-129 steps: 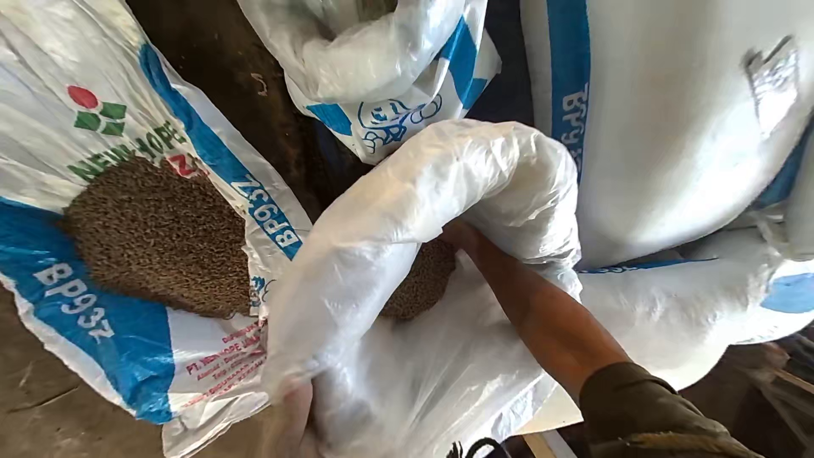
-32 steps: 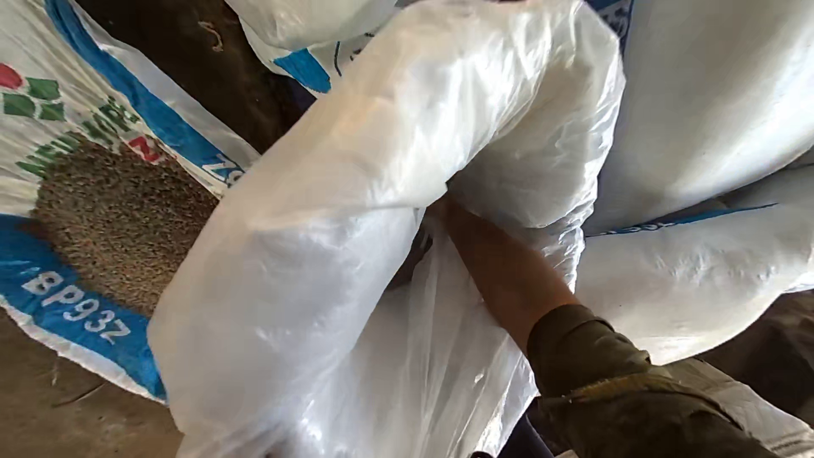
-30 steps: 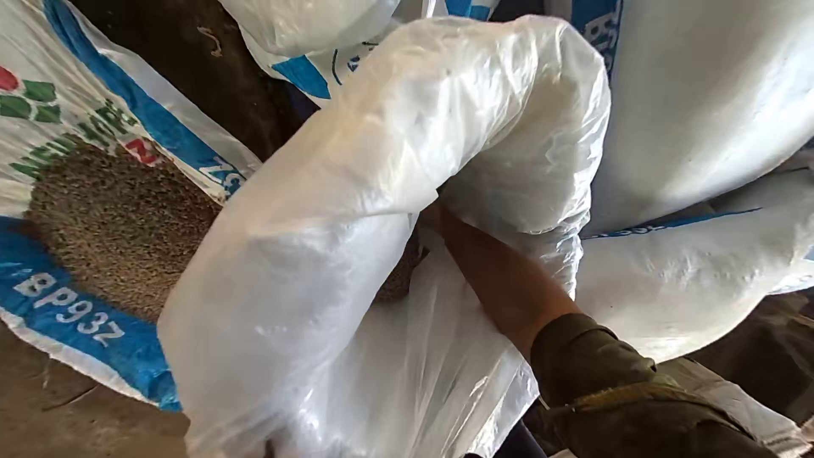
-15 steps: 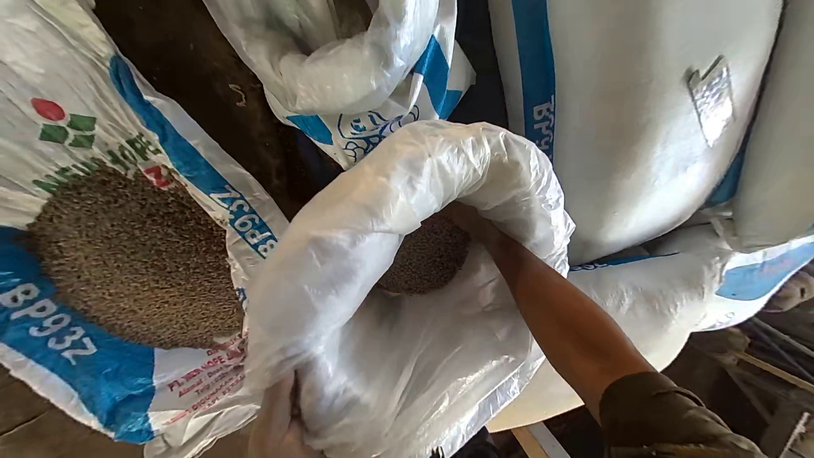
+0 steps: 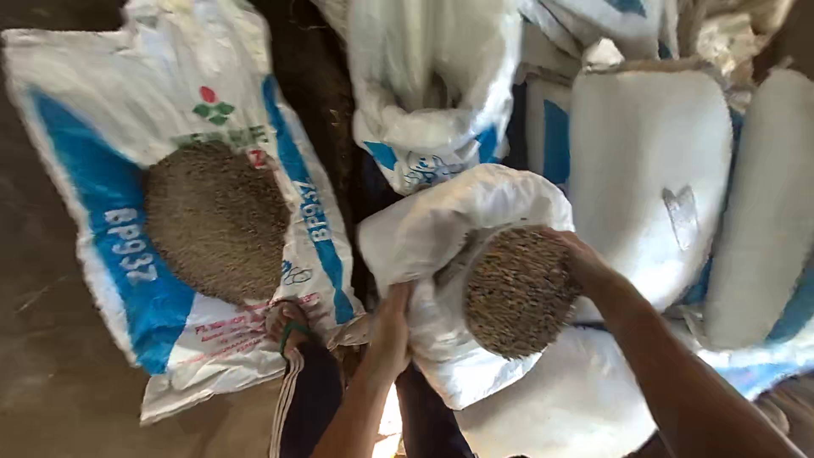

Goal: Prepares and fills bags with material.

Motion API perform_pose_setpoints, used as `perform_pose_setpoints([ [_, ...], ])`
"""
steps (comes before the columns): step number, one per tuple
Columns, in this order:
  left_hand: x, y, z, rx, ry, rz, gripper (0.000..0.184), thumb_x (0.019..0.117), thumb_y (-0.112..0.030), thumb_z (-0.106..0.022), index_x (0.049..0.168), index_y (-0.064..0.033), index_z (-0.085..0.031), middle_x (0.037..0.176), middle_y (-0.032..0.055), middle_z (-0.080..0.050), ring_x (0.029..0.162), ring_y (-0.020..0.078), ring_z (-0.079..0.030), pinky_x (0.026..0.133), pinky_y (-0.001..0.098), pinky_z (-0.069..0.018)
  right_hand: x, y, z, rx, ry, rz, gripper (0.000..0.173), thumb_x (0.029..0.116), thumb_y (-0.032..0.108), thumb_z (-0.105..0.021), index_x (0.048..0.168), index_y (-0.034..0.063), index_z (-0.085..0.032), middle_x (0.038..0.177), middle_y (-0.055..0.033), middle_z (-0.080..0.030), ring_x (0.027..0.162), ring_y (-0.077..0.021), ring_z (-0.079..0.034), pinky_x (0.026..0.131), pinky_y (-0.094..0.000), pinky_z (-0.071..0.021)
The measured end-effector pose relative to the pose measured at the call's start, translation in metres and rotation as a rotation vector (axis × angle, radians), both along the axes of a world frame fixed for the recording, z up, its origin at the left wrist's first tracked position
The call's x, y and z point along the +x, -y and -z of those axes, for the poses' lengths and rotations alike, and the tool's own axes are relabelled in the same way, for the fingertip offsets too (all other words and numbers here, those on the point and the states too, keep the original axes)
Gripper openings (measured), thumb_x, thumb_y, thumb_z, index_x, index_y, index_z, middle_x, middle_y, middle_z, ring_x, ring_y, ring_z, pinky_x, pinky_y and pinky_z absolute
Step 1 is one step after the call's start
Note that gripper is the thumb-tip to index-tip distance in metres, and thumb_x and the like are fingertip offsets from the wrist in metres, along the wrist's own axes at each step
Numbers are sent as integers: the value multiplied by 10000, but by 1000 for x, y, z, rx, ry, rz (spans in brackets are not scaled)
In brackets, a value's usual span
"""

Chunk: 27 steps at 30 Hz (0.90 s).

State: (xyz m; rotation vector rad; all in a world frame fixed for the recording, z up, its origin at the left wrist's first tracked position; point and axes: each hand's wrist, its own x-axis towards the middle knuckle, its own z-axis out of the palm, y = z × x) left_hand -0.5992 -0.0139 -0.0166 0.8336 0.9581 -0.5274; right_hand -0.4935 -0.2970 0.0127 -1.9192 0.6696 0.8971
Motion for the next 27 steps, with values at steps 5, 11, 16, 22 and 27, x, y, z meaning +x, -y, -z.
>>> perform_pose_setpoints([
  [5, -2, -15, 6, -176, 38, 21, 357, 1117, -284, -376, 1232, -42, -611, 1006, 57, -693, 896, 118, -677, 812, 339, -586, 29, -70, -51, 12, 96, -38, 386, 1104, 397, -297, 1097, 202, -630, 871, 144, -701, 790, 42, -672, 703, -186, -593],
  [11, -28, -71, -30, -195, 224, -30, 252, 1056, -25, -391, 1215, 71, -561, 1023, 75, -606, 922, 44, -582, 832, 199, -495, 62, -211, -56, 198, 218, -356, 352, 1043, 501, -481, 960, 274, -737, 839, 174, -732, 760, 55, -681, 684, -167, -593],
  [16, -23, -43, 20, -290, 103, 24, 364, 1111, -225, -387, 1238, 37, -606, 1110, 158, -651, 1000, 186, -628, 907, 381, -523, 62, -357, -2, -63, 144, -628, 423, 1101, 384, -434, 934, 79, -677, 788, 39, -648, 733, -32, -638, 706, -291, -573],
  [22, -22, -42, 32, -370, 48, -73, 392, 1094, -337, -431, 1185, -8, -624, 1022, 115, -656, 926, 173, -630, 868, 396, -525, 40, -471, 125, -226, 151, -1009, 737, 983, 720, -446, 1001, 44, -740, 935, -222, -702, 916, -400, -680, 809, -664, -508],
  [27, -27, -72, 22, -313, 122, -86, 329, 1103, -180, -395, 1236, 49, -590, 1107, 176, -639, 996, 210, -608, 910, 379, -497, 21, -536, 174, -372, 344, -1220, 422, 1060, 265, -523, 1312, -73, -552, 1261, -315, -612, 1201, -467, -611, 995, -606, -493],
])
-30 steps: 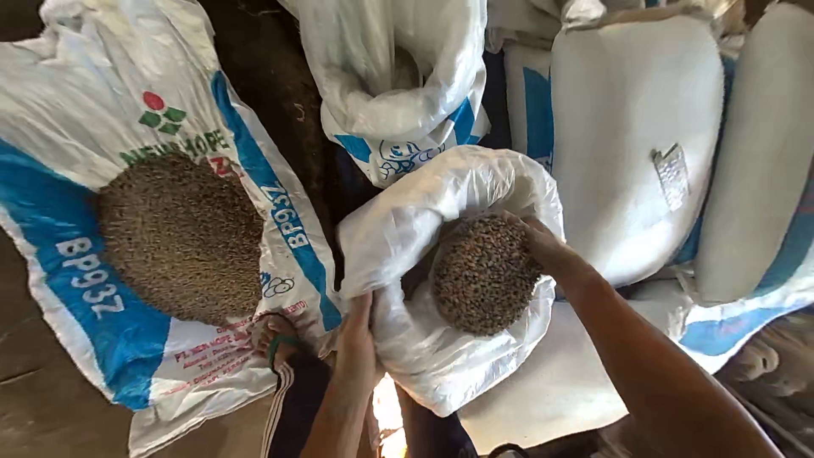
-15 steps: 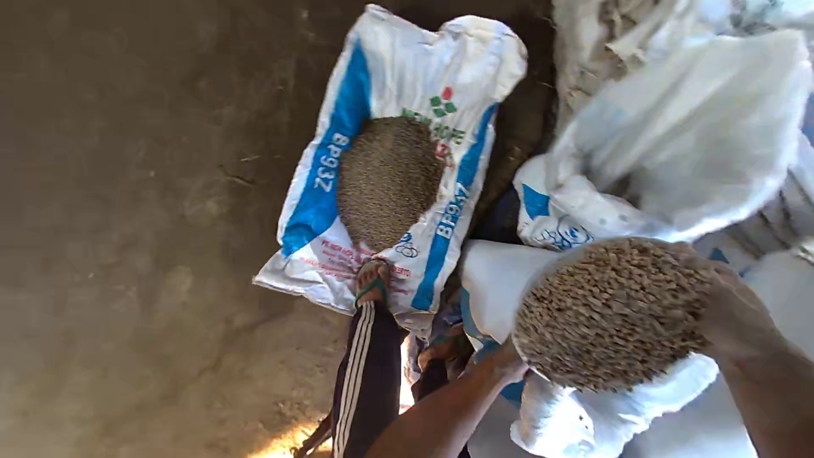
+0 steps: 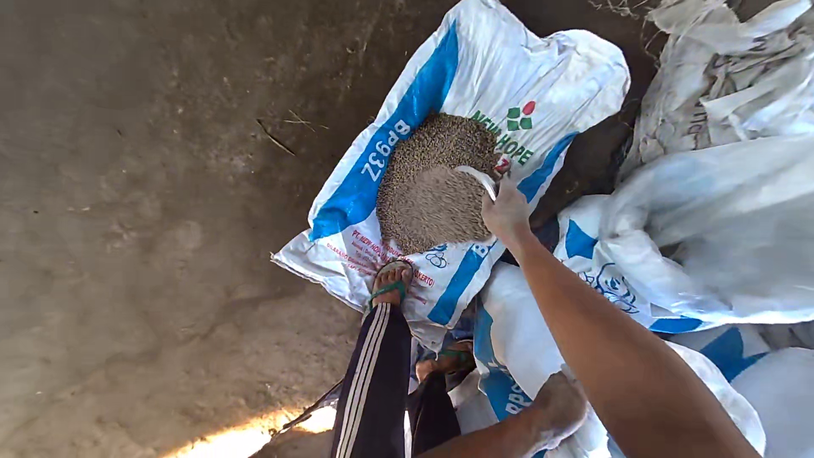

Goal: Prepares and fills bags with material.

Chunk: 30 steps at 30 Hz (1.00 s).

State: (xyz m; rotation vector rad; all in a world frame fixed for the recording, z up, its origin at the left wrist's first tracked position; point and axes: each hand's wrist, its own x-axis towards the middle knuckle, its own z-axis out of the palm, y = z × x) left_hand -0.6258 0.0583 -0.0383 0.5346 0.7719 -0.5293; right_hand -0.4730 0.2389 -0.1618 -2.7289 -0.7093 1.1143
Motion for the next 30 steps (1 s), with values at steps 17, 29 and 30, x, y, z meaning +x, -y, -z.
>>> perform_pose_setpoints([
  [17, 15, -8, -14, 209, -148, 171, 377, 1107, -282, -422, 1243, 9, -619, 1064, 133, -669, 950, 170, -651, 850, 385, -561, 62, 237, -290, 267, 706, 50, 493, 1017, 185, -536, 1467, 1, -457, 1293, -235, -623, 1115, -296, -663, 942, -469, -550],
  [29, 3, 39, -68, 318, 41, 4, 340, 1091, -194, -337, 1023, -182, -670, 882, -89, -750, 824, 8, -717, 748, 226, -620, -67, 472, -28, -108, -25, 568, 402, 1018, 148, -593, 1347, -82, -591, 1396, -318, -562, 1353, -463, -504, 1139, -591, -391],
  [30, 3, 36, -63, 408, 69, -16, 359, 1098, -200, -325, 1007, -219, -671, 884, -122, -748, 830, -18, -711, 747, 200, -613, -61, 474, -3, -126, -13, 613, 385, 1024, 179, -590, 1298, -89, -625, 1346, -320, -598, 1315, -467, -540, 1109, -608, -418],
])
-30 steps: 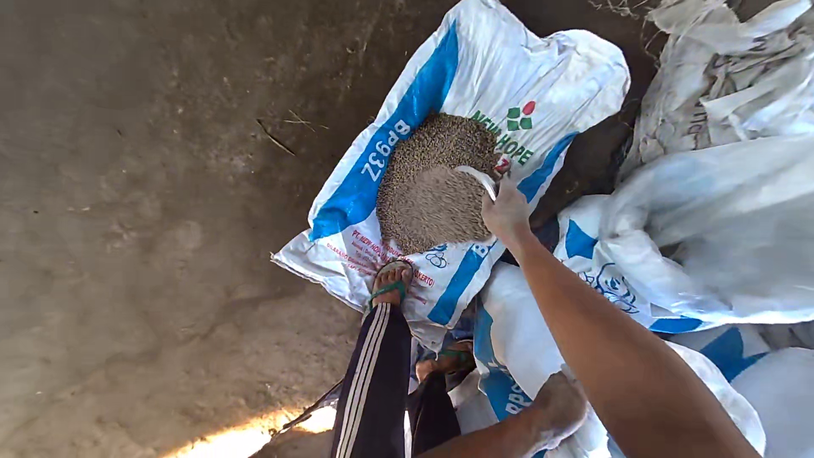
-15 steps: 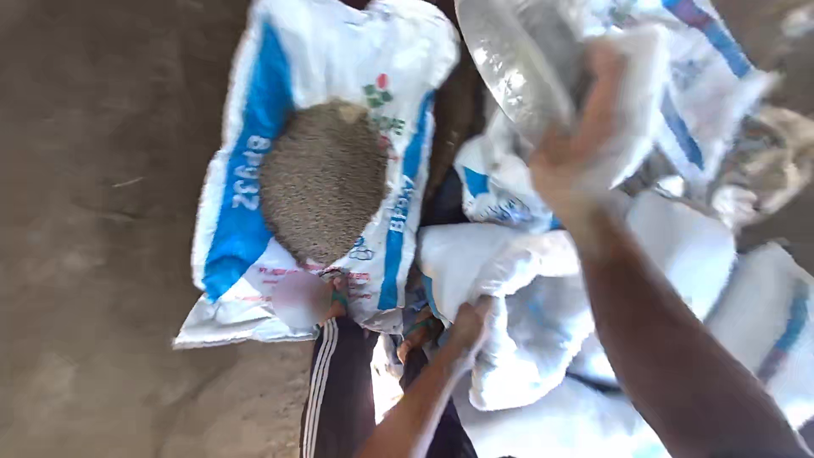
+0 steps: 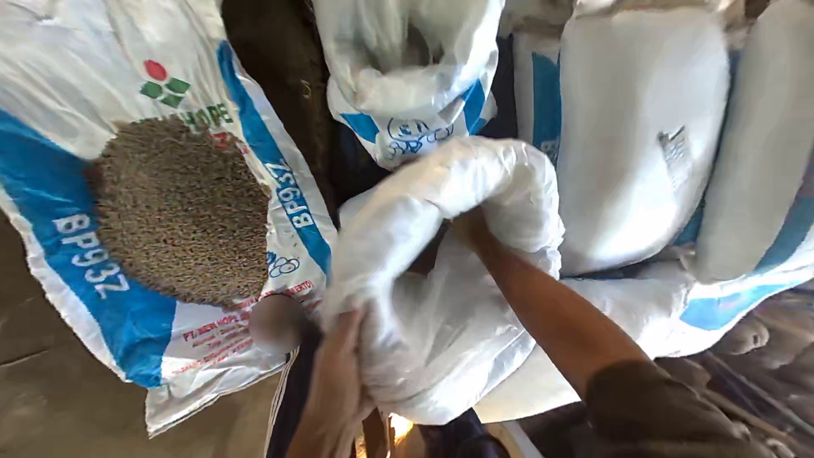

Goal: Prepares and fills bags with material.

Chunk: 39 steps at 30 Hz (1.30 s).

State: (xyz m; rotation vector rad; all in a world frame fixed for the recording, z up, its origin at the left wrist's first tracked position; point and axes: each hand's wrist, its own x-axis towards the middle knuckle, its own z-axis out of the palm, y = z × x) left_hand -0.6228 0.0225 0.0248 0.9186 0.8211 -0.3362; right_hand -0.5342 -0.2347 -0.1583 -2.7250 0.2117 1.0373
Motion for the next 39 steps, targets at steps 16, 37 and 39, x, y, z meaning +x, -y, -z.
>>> perform_pose_setpoints([
  [16, -9, -13, 34, 555, 452, 403, 316, 1111, -242, -412, 1239, -267, -699, 1180, -214, -702, 1110, -101, -620, 966, 143, -505, 17, -32, 135, 280, -341, 165, 604, 976, 313, -681, 1439, -46, -532, 1503, -232, -516, 1443, -347, -439, 1211, -514, -293],
  [37, 14, 6, 25, 111, 6, 59, 290, 1101, -357, -396, 1140, -254, -664, 1039, -130, -750, 990, -13, -701, 879, 211, -595, 29, 44, -10, 417, -187, 312, 409, 1102, 23, -315, 1435, -186, -427, 1516, -365, -420, 1453, -434, -394, 1215, -470, -270],
  [39, 17, 9, 28, 110, -32, 45, 331, 1115, -335, -325, 1168, -197, -621, 1019, -109, -743, 971, 8, -707, 865, 228, -606, 28, 48, -32, 414, -216, 339, 434, 1131, 109, -290, 1478, -117, -419, 1541, -313, -417, 1457, -386, -393, 1210, -468, -286],
])
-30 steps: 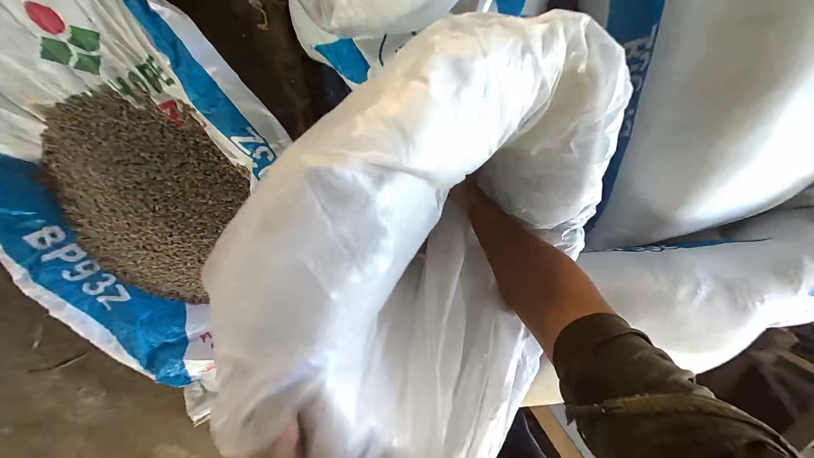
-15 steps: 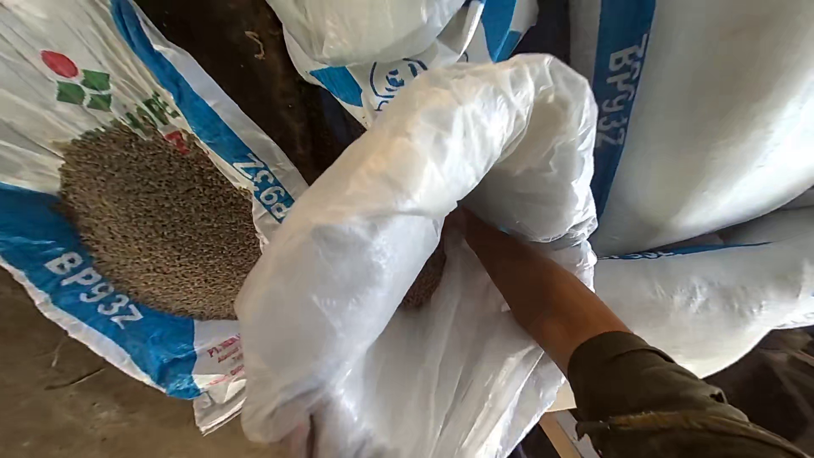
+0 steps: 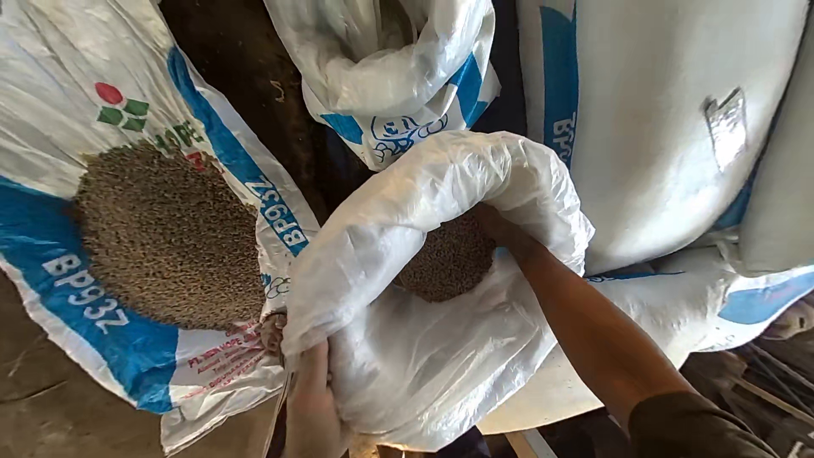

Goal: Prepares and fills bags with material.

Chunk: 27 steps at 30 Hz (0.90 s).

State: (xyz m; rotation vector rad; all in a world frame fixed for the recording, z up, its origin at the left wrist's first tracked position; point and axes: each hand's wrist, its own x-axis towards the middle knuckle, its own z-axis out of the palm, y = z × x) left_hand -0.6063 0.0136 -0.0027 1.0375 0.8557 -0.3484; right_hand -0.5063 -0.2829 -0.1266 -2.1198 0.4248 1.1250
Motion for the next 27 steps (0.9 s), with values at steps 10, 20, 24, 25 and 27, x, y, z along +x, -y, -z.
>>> perform_pose_setpoints([
  [10, 13, -4, 12, -80, -247, -33, 436, 1122, -356, -291, 1277, -70, -582, 1012, 41, -717, 916, 116, -713, 804, 341, -619, 22, -8, -89, 56, -53, 187, 451, 1096, 429, -403, 1128, 68, -671, 925, -36, -681, 817, -90, -651, 758, -326, -570],
  [20, -8, -32, -1, -392, -79, 13, 392, 1107, -228, -364, 1425, -15, -450, 1216, 87, -627, 1075, 98, -621, 944, 318, -532, 91, -162, -193, 183, 99, -70, 349, 1054, 330, -432, 873, 237, -716, 733, 162, -705, 655, 59, -657, 596, -165, -577],
  [24, -29, -51, -15, -172, 67, 176, 337, 1044, -23, -470, 1346, 113, -537, 1264, 192, -626, 1178, 134, -581, 1044, 278, -445, 102, -268, -182, 127, 143, -257, 332, 1096, 275, -450, 915, 143, -694, 723, 109, -669, 652, 34, -646, 624, -195, -580],
  [25, -31, -51, -9, -228, 47, 133, 327, 1060, -89, -483, 1323, 89, -559, 1225, 164, -638, 1142, 120, -591, 1027, 282, -460, 102, -295, -172, 97, 150, -322, 341, 1093, 297, -470, 912, 112, -692, 726, 74, -653, 657, 6, -635, 639, -234, -574],
  [27, -40, -45, 14, -448, 3, 41, 457, 1086, -271, -474, 1419, 42, -453, 1239, 176, -622, 1101, 171, -618, 993, 368, -502, 97, -346, -146, 58, 137, -454, 391, 1080, 358, -503, 939, 57, -710, 761, -13, -646, 694, -86, -624, 687, -353, -554],
])
